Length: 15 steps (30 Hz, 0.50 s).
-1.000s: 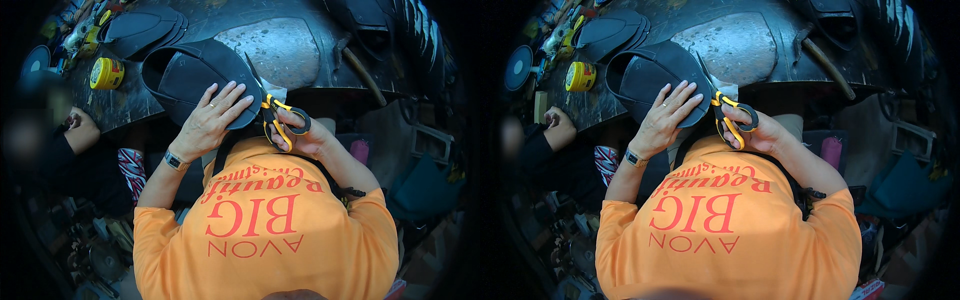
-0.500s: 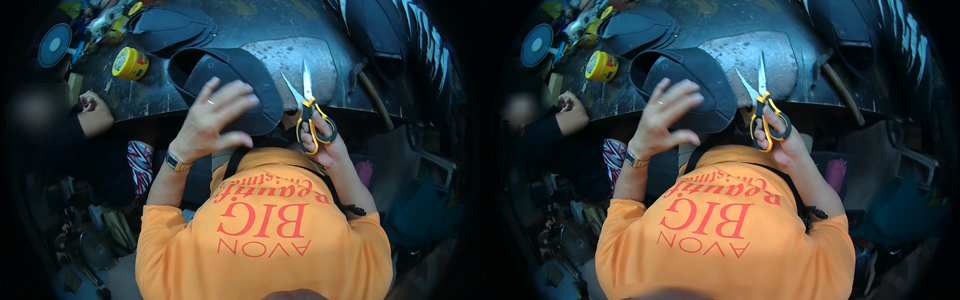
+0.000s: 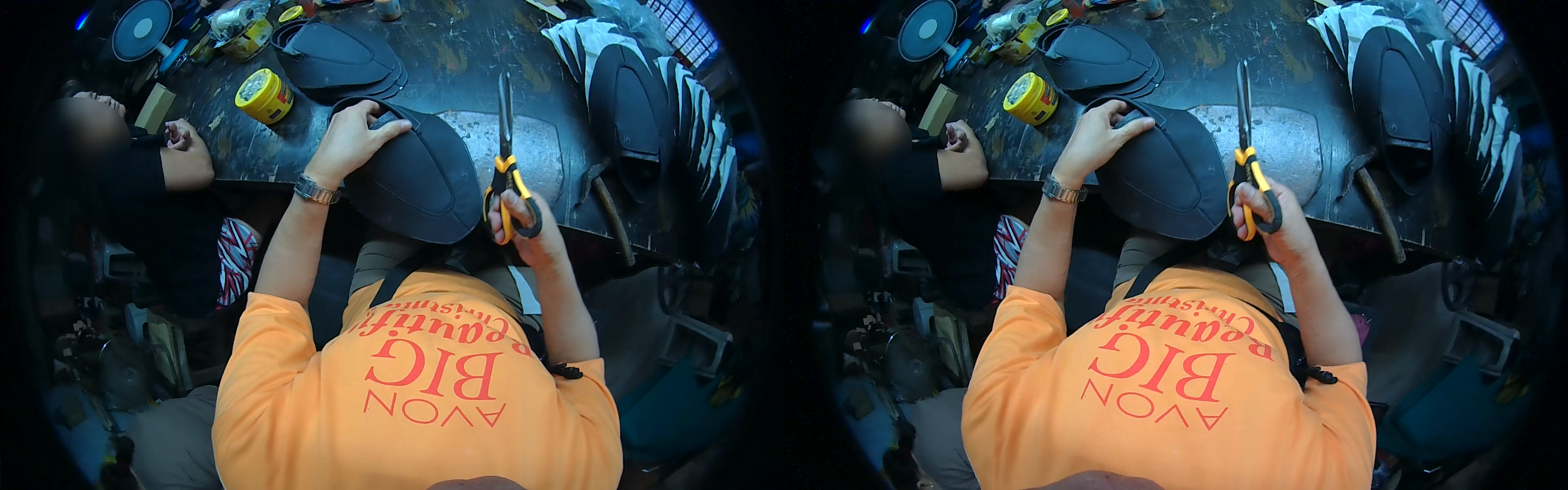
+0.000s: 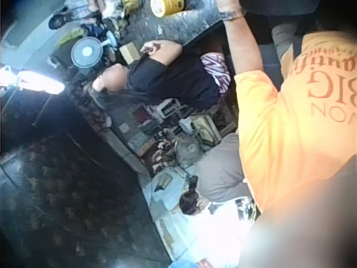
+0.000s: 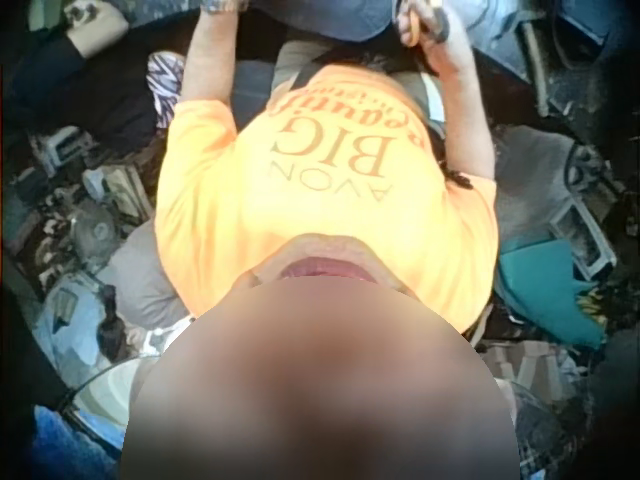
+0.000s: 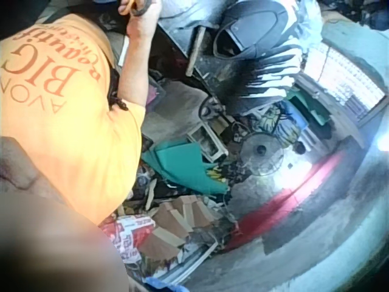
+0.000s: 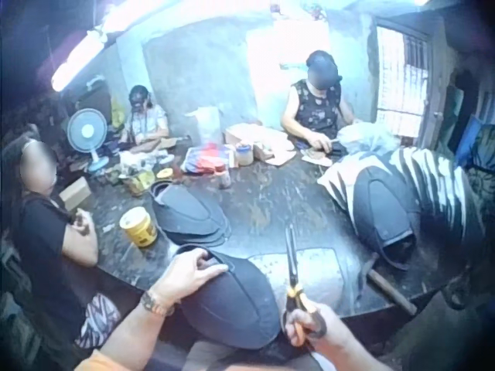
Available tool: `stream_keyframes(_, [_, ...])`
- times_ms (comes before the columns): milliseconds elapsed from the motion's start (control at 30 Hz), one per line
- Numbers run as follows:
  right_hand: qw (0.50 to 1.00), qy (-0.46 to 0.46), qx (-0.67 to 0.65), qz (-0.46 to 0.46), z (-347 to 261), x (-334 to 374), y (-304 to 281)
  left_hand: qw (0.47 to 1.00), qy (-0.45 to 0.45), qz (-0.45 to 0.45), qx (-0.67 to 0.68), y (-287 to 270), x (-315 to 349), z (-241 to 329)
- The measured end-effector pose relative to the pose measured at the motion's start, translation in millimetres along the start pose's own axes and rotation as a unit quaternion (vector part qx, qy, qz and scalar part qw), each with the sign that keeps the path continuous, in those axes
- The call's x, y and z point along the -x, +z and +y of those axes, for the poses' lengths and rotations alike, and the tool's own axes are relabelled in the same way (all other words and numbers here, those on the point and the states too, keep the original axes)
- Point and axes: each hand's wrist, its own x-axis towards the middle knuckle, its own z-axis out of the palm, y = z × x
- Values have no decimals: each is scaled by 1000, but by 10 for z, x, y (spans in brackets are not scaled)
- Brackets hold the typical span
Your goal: The person uses shears to trim the edges of black shoe upper pieces. They pick up each piece, cut along its perimeter, and place it back on the table, repeating this for several pieces.
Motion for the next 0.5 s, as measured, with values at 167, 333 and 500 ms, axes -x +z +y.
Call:
stream_keyframes(167, [999, 39, 22, -25, 136, 116, 1, 971, 71, 7, 226, -111, 264, 52])
stream_keyframes(333, [985, 68, 122, -97, 179, 116, 85, 939, 131, 91, 304, -183, 579, 171])
stream_keyframes(500, [989, 8, 98, -111, 115, 129, 207, 935, 158, 108, 299, -202, 675, 155])
